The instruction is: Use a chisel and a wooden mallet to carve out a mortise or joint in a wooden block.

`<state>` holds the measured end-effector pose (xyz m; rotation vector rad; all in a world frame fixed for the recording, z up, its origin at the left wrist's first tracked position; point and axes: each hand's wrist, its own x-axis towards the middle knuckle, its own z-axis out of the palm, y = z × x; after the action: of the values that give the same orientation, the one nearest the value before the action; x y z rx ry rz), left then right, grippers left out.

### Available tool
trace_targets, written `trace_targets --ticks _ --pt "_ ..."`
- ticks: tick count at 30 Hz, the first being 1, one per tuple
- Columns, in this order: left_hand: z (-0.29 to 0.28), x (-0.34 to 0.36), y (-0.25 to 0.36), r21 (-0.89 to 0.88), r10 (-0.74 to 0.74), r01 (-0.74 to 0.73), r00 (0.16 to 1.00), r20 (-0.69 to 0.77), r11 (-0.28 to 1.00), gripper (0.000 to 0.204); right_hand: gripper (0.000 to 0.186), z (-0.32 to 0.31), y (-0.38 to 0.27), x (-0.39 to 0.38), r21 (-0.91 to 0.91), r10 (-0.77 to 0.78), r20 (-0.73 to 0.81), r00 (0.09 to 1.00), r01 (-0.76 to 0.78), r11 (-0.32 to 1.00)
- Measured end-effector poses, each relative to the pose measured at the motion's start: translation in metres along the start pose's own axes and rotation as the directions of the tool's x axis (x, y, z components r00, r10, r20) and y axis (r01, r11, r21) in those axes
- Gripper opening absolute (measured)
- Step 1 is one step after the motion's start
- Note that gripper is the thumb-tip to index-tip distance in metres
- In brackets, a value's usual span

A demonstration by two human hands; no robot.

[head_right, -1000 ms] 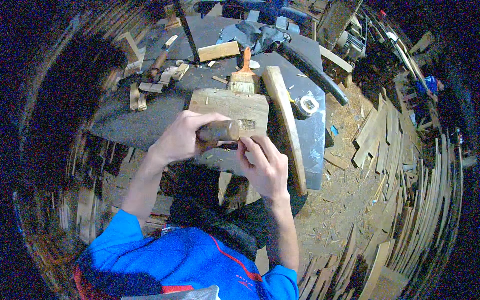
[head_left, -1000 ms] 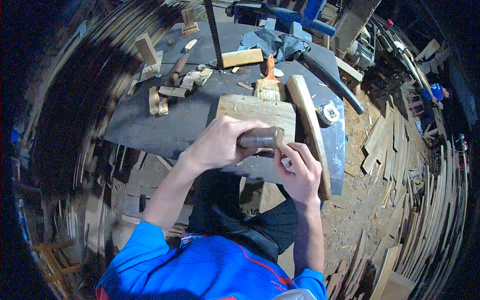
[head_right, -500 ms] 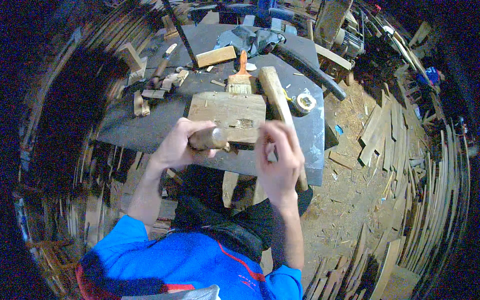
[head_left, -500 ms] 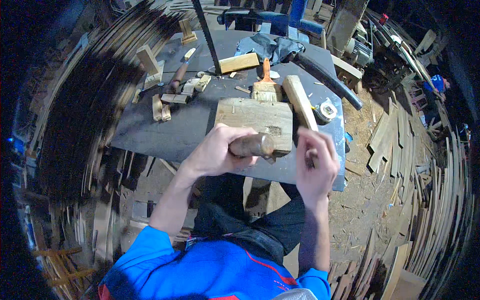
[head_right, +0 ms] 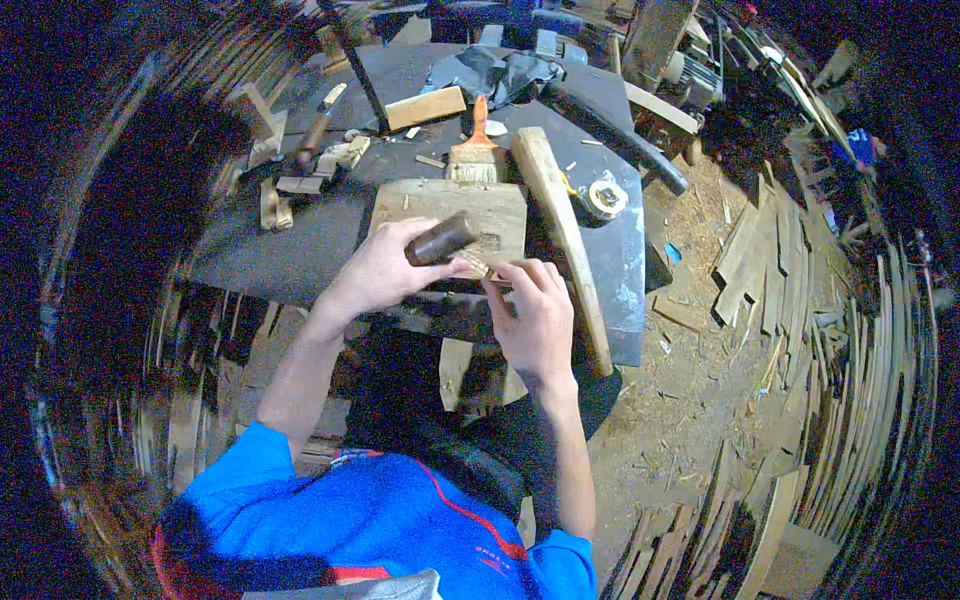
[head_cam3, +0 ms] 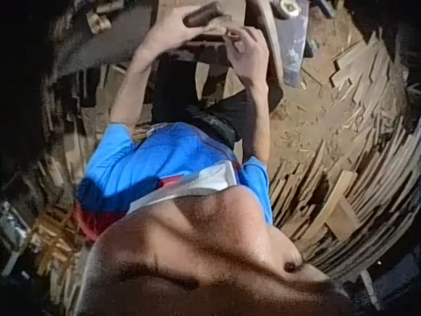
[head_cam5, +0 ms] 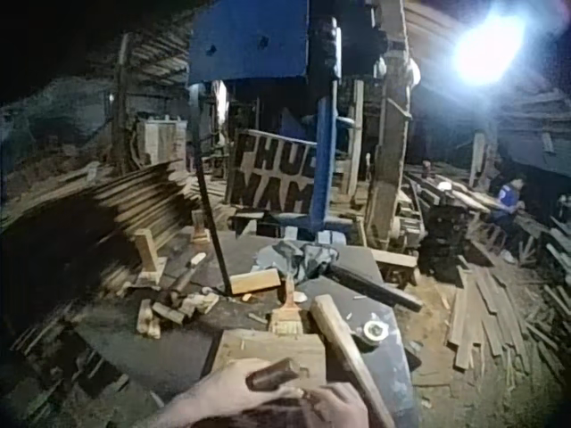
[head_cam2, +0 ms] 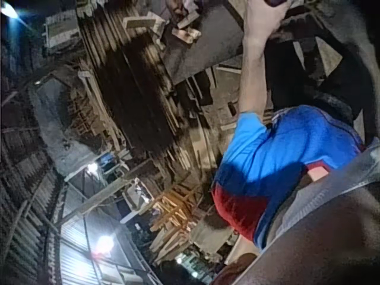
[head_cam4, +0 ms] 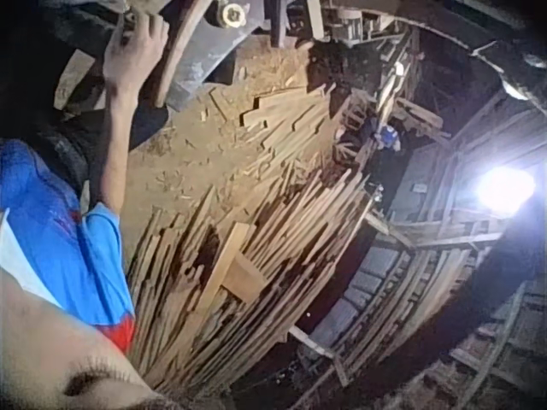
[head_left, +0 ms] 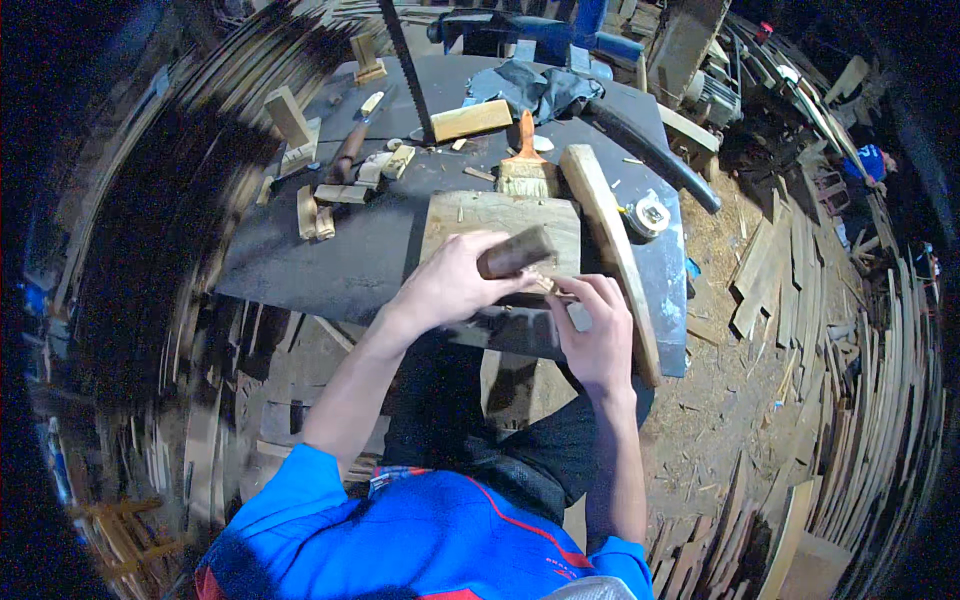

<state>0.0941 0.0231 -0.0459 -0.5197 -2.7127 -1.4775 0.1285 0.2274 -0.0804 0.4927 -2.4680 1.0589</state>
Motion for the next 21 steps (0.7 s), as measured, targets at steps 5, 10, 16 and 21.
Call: trace_targets --ticks 5,10,16,21 --pt "-0.02 -0.003 -0.012 -0.17 -0.138 0.103 0.968 -0.211 0.98 0.038 0.02 0.004 0.004 0.004 -0.099 0.095 0.081 0.992 -0.087 0.991" --pt "-0.041 0.0 0.028 -0.679 -0.148 -0.092 0.946 -0.287 0.728 0.033 0.026 -0.006 0.005 0.0 -0.07 0.125 0.076 0.989 -0.12 0.99" --pt "-0.021 0.028 0.029 -0.856 -0.055 -0.32 0.926 -0.372 0.407 0.028 0.025 0.006 0.009 -0.004 -0.073 0.094 0.044 0.995 -0.091 0.993" --pt "0.002 0.044 0.036 -0.86 -0.088 -0.311 0.923 -0.375 0.405 0.022 0.024 0.007 0.005 -0.002 -0.057 0.086 0.049 0.995 -0.083 0.995"
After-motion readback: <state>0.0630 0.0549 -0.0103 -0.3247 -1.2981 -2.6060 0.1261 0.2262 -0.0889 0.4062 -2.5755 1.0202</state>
